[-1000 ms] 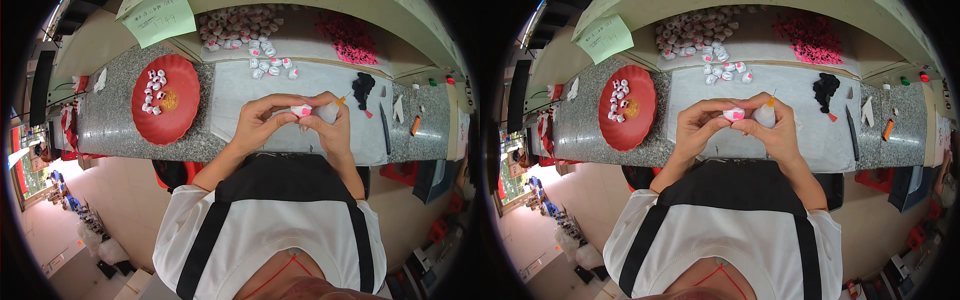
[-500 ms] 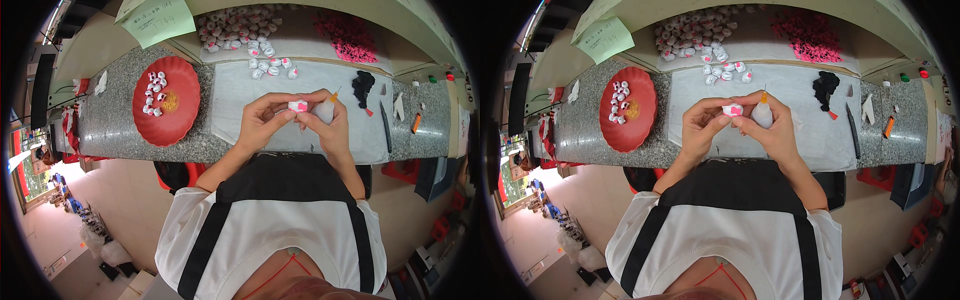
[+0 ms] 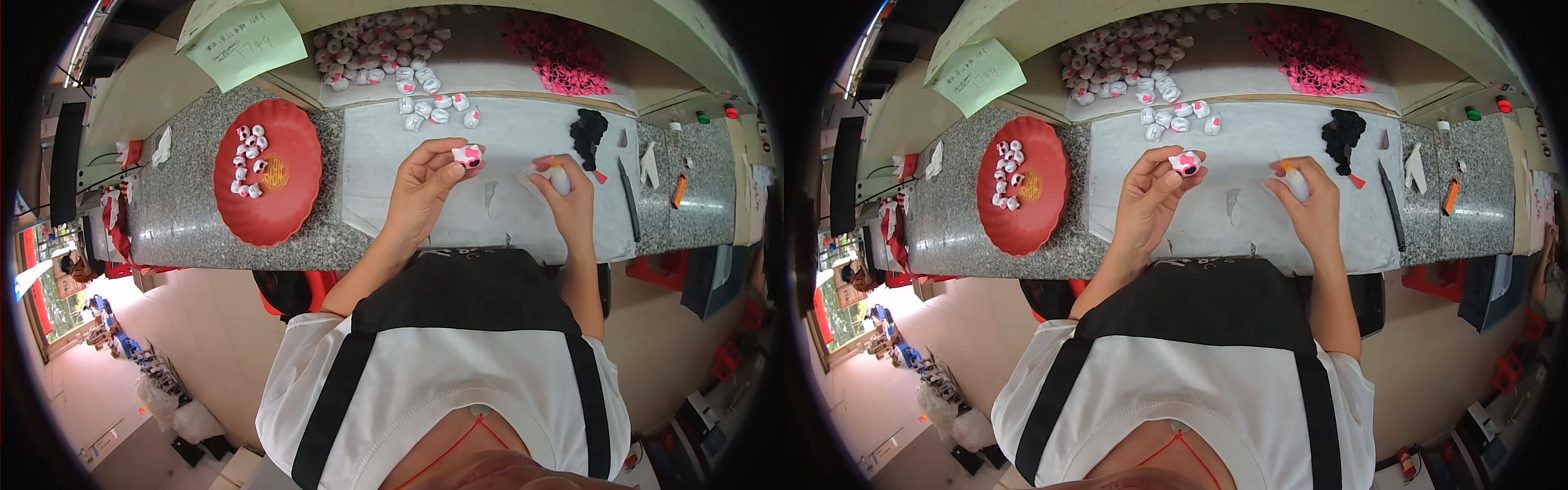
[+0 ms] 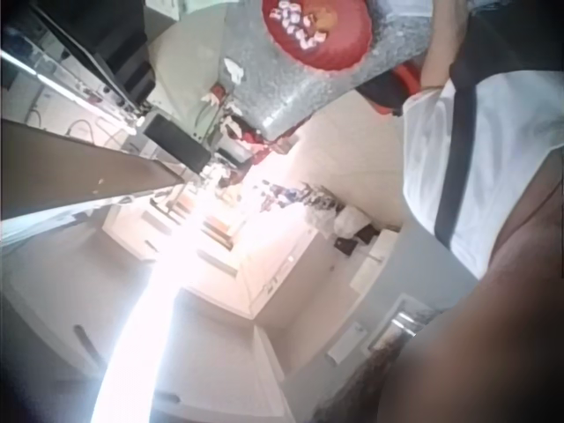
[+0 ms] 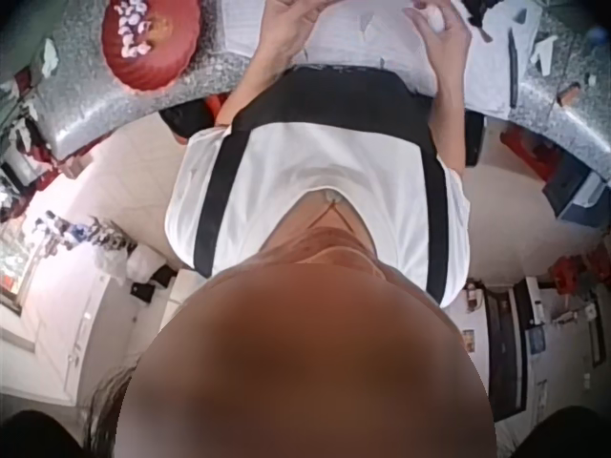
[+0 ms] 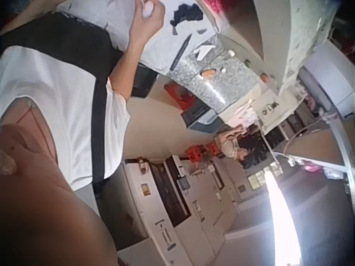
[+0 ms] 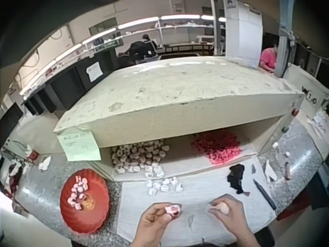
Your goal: Assembling small toy figurines by gluing small pink bows onto white cat heads.
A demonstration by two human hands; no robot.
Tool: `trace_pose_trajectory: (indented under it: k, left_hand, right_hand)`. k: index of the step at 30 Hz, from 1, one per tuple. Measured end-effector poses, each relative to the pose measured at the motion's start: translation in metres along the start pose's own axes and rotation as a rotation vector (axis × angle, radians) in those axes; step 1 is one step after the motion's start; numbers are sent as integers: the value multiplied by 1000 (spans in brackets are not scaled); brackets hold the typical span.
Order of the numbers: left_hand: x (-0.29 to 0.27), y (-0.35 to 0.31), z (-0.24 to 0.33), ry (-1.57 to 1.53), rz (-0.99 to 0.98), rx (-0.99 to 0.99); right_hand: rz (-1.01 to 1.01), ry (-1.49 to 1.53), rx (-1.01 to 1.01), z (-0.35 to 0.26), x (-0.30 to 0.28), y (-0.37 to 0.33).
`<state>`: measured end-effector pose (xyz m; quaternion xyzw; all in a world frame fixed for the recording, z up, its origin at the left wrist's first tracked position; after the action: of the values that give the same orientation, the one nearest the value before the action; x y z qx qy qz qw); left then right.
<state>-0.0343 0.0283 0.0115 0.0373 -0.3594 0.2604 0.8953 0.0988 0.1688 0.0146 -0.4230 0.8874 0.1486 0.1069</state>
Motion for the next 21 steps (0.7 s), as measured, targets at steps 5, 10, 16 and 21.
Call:
trace_pose_trajectory:
  k: [5, 10, 16, 21]
  left_hand:
    - [3, 3, 0, -99, -30, -51]
    - [12, 3, 2, -67, -35, -44]
    - [17, -4, 1, -10, 37, 50]
    - [17, -10, -1, 152, 131, 134]
  right_hand:
    - [-11, -551, -100, 24, 0, -20]
    - [164, -104, -30, 1, 6, -6]
    - [170, 151, -312, -59, 40, 9]
    - [207, -48, -460, -61, 42, 4]
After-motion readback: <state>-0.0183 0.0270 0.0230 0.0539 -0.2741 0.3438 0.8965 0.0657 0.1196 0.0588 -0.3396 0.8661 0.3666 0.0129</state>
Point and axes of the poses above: each hand's wrist, its own y-axis towards the middle knuckle, its own x-axis out of the palm, z = x × y, the point moved 3 cm from there along y, towards the middle knuckle, and after that the axes turned 6 degrees about -x, right-handed, at the moved point
